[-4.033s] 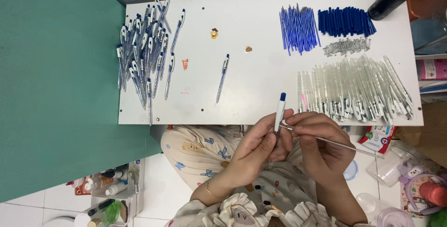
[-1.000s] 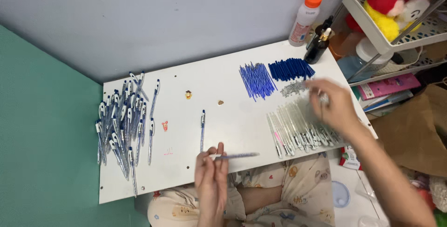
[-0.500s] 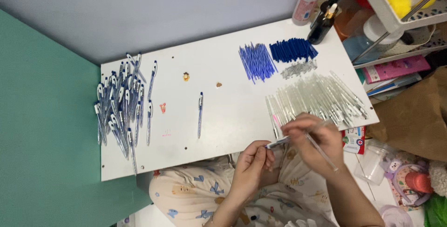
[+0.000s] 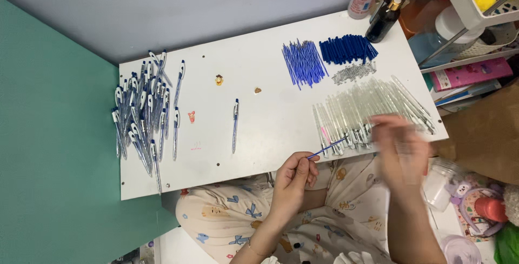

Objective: The person assembles ballpoint pens by hand, inserting blue ink cartridges into white pen barrels and placing the finished pens into a pile.

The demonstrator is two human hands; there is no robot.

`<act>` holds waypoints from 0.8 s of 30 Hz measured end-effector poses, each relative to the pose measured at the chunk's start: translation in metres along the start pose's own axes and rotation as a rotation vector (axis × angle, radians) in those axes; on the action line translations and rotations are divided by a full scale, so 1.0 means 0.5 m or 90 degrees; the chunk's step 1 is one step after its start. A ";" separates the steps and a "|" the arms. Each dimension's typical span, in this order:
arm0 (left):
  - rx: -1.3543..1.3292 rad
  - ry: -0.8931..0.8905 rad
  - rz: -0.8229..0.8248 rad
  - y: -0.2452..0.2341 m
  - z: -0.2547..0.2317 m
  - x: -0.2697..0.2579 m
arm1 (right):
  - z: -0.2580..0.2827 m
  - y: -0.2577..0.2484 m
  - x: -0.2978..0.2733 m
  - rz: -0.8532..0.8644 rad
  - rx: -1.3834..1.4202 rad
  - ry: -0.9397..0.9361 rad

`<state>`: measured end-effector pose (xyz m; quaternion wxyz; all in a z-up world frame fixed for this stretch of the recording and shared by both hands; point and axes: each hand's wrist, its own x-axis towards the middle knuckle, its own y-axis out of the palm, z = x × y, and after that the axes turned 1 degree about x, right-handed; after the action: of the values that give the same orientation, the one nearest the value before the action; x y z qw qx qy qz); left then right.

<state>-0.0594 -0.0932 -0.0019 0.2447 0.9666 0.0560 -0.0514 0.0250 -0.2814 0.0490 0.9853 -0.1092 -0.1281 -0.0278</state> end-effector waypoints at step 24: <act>1.110 0.474 -0.477 -0.074 -0.016 0.460 | -0.151 0.092 0.349 0.261 -0.711 -0.001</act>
<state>0.1638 -0.0379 -0.0413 -0.6097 0.6830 0.3705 0.1564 0.2162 -0.2578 0.0133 0.7641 -0.6333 -0.0709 0.0999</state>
